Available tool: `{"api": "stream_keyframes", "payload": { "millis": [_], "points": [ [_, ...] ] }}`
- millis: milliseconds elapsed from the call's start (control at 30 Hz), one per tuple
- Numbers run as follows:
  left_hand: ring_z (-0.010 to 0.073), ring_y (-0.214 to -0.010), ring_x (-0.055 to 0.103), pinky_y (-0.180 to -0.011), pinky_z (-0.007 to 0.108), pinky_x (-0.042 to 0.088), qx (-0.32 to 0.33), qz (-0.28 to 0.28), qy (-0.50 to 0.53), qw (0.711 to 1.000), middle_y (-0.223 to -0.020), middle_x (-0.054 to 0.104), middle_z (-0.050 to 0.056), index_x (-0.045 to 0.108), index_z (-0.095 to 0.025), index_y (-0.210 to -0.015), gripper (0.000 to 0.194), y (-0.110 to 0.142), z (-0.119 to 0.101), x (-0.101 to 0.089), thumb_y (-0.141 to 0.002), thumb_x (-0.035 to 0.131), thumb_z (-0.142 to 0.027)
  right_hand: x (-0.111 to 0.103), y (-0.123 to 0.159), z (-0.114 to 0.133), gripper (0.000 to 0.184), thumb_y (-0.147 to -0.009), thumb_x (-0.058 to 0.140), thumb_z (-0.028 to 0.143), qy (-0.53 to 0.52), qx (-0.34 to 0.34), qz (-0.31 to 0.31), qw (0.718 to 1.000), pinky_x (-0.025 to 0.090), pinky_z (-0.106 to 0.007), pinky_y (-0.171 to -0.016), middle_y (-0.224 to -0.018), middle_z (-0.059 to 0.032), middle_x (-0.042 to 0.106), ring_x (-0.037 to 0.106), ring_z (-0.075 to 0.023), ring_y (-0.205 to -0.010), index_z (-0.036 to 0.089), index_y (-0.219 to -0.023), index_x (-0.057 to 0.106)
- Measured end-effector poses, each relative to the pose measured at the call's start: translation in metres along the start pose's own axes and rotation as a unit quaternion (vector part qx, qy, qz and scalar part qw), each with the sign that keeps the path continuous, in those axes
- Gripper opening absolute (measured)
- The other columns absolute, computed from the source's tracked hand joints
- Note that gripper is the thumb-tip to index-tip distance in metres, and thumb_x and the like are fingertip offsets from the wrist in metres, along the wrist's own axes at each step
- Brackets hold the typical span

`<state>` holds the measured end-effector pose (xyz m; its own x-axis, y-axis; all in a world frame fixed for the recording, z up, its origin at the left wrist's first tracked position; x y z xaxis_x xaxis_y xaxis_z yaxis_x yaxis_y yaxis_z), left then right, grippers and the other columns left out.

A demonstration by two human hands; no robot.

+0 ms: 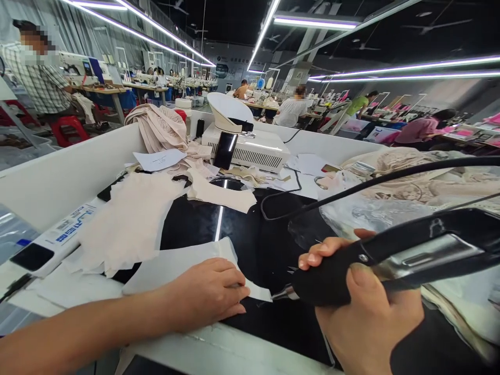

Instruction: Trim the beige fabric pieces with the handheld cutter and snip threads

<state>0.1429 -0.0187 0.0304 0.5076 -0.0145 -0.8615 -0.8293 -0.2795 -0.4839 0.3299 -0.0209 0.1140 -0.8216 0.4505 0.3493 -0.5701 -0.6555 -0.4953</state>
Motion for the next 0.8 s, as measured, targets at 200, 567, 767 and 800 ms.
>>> {"api": "stream_keyframes", "payload": {
  "millis": [200,567,767,800],
  "points": [
    [0.0220,-0.109,0.073,-0.107,0.034,0.057,0.019,-0.003,-0.028,0.999,-0.110,0.077,0.007,0.074,-0.013,-0.115,0.019,-0.003,-0.004,0.001,-0.110,0.075,-0.031,0.019,-0.002,-0.002,0.039,-0.072,0.095,0.037,-0.035,-0.010,-0.003,0.999,0.059,-0.031,-0.049,-0.071,0.0051,0.073,0.065,-0.0186,-0.054,0.029,-0.105,0.076],
    [0.0194,-0.106,0.073,-0.105,0.032,0.055,0.024,-0.017,-0.033,0.999,-0.109,0.075,0.006,0.072,-0.014,-0.110,0.015,-0.008,-0.011,0.000,-0.111,0.072,-0.029,0.031,0.002,-0.005,0.034,-0.077,0.089,0.028,-0.033,-0.013,0.020,0.999,0.060,-0.030,-0.050,-0.072,0.0057,0.074,0.067,-0.0176,-0.055,0.028,-0.107,0.073],
    [0.0190,-0.103,0.072,-0.103,0.032,0.055,0.035,-0.017,-0.053,0.998,-0.105,0.074,0.004,0.072,-0.014,-0.107,0.020,-0.008,-0.011,0.001,-0.107,0.079,-0.033,0.032,0.001,-0.003,0.034,-0.077,0.087,0.025,-0.012,-0.006,0.021,1.000,0.060,-0.029,-0.049,-0.071,0.0060,0.074,0.066,-0.0165,-0.053,0.027,-0.106,0.071],
    [0.0190,-0.102,0.071,-0.103,0.032,0.055,0.034,-0.017,-0.054,0.998,-0.105,0.074,0.004,0.072,-0.014,-0.107,0.021,-0.008,-0.010,0.001,-0.106,0.081,-0.033,0.031,0.000,-0.002,0.034,-0.076,0.087,0.024,-0.012,-0.005,0.014,1.000,0.059,-0.029,-0.049,-0.070,0.0062,0.074,0.066,-0.0164,-0.053,0.027,-0.105,0.071]
  ]
}}
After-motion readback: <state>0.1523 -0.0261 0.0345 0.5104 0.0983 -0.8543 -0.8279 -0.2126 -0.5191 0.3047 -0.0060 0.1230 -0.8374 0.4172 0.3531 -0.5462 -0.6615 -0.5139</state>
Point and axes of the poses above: each hand's wrist, its own y-axis away from the middle knuckle, its own x-axis out of the palm, z = x × y, the point moved 9 cm from there along -y, towards the middle knuckle
